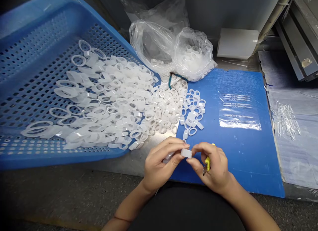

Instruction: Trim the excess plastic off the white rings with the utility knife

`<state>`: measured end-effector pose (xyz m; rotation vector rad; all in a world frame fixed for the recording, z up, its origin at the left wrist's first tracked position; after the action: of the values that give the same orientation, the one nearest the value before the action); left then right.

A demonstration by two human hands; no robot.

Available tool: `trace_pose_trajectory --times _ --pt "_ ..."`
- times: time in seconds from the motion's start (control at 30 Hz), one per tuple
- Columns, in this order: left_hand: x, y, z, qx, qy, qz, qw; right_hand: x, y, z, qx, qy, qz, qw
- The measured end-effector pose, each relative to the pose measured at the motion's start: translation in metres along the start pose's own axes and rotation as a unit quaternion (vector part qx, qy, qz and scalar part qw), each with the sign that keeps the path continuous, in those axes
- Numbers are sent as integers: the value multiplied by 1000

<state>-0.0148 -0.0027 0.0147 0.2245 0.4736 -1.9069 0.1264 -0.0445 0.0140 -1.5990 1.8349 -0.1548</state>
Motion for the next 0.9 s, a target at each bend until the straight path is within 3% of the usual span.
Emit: trace_pose_trajectory --times 0.17,0.27,0.57,0.9 --pt "2 0 5 -71 90 15 993 -5 2 -8 24 -43 -15 999" --pt "3 1 6 -77 110 15 991 -6 1 -9 13 -50 -8 999" --pt "0 3 1 -13 19 -12 1000 -6 3 -6 -86 18 -44 995" --pt "4 5 -5 -11 23 -15 1000 -10 2 -8 -56 -3 -59 997"
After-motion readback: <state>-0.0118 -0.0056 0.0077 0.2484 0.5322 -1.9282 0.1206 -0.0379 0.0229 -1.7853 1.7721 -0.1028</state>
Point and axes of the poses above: each hand's wrist, its own x-axis away from the middle knuckle, its own y-axis out of the palm, z = x × y, the point moved 5 cm from there along -x, towards the middle knuckle, and after that the axes turned 2 degrees about x, right-handed, at the moved point
